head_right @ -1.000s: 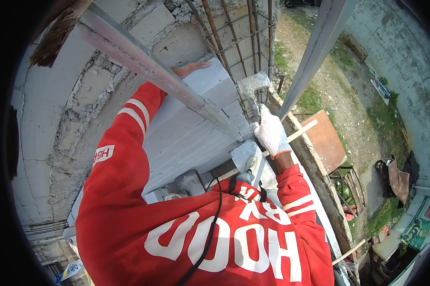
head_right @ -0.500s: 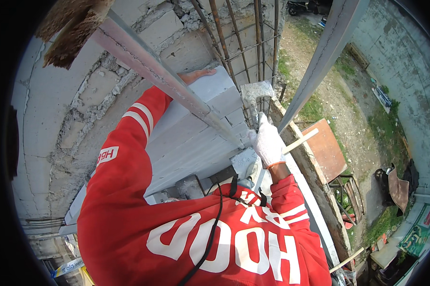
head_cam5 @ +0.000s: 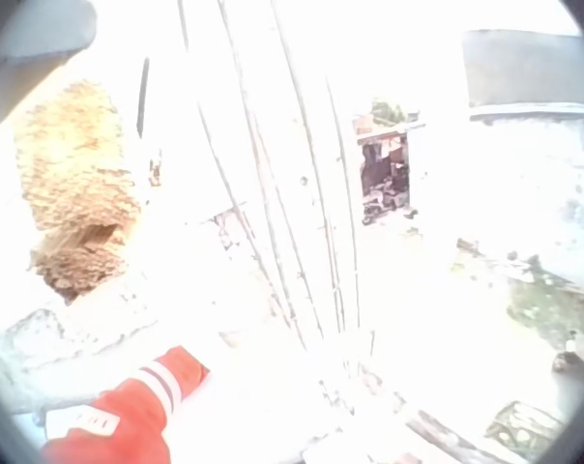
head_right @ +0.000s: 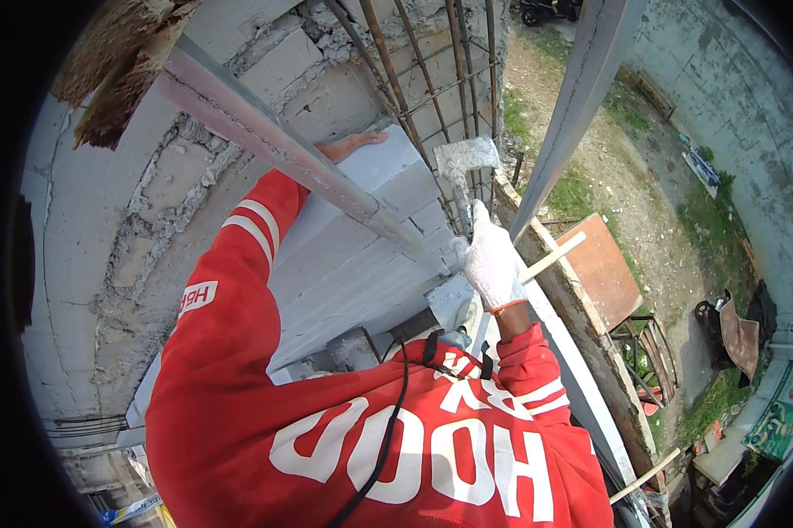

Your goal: The person applies mortar from a bucket onto a concrete block using a trowel, sets the block onto the wall structure, and taps it into place using a hatchet.

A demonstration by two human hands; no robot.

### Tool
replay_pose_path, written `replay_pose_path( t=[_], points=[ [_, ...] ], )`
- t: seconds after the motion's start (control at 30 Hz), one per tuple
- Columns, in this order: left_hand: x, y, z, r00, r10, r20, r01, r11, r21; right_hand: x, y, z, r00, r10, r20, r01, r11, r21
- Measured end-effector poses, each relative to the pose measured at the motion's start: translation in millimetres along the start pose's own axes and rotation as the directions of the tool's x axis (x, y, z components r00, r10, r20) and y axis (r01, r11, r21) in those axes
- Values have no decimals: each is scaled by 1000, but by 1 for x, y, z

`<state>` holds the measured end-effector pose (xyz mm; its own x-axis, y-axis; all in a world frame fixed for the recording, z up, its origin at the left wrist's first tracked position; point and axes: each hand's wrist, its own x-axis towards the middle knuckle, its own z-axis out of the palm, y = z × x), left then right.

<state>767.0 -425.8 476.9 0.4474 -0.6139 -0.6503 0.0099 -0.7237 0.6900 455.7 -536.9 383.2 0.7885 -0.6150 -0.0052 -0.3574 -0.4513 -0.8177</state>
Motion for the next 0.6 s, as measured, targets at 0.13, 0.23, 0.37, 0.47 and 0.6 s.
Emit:
replay_pose_path(
  t=[0.13,0.23,0.37,0.47,0.6],
  points=[
    [-5,1,-2,1000,1,-23,-1,1000,2,-4,-12,-8,998,-19,53,22,998,-51],
    [-7,-4,-4,999,11,-53,-12,1000,-15,-23,-5,0,997,-51,-57,50,999,-14],
    [-5,-6,-3,997,28,-70,-30,999,-36,-48,-45,-31,987,-100,-125,104,994,28],
    [-13,-15,-3,997,34,-72,-37,998,-43,-48,-57,-48,991,-106,-76,102,993,-52],
    [-15,-21,-7,997,51,-56,-54,998,-42,-40,-67,-54,921,-369,-123,345,921,-180]
  ],
)
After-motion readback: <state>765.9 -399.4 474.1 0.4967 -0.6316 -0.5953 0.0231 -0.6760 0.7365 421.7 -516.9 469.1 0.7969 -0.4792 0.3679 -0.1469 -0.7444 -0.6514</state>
